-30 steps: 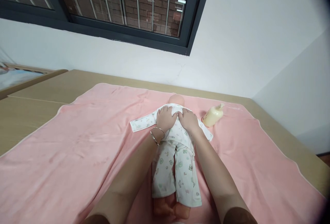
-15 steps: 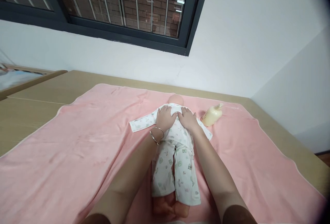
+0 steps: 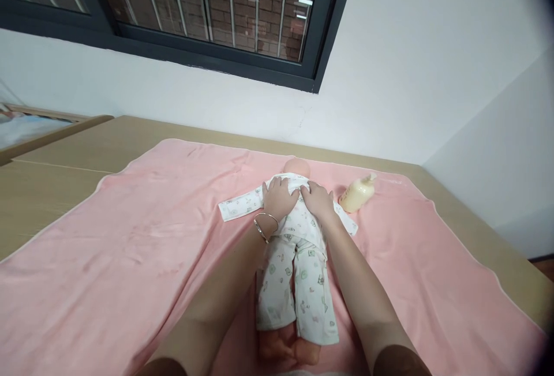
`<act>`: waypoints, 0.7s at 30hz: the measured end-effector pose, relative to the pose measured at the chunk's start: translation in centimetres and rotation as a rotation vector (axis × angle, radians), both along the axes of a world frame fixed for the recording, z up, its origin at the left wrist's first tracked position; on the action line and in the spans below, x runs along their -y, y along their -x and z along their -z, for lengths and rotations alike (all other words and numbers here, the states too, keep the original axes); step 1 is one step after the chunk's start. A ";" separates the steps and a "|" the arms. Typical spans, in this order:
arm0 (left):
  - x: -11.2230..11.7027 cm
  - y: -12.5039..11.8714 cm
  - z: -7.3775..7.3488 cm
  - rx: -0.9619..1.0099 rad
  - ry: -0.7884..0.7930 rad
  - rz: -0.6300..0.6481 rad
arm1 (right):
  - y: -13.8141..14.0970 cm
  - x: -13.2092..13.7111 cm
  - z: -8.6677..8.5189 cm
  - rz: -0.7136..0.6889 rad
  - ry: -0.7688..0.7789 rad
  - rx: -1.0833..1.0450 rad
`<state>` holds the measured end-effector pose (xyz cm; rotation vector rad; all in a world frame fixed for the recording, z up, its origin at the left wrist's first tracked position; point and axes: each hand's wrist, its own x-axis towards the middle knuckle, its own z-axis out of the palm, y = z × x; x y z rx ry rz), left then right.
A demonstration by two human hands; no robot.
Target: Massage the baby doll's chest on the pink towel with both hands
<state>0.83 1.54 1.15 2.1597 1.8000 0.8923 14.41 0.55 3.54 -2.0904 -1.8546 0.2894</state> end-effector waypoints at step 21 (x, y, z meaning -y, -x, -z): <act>-0.1 -0.2 -0.2 -0.052 -0.060 0.026 | 0.5 0.7 -0.9 -0.096 -0.004 0.227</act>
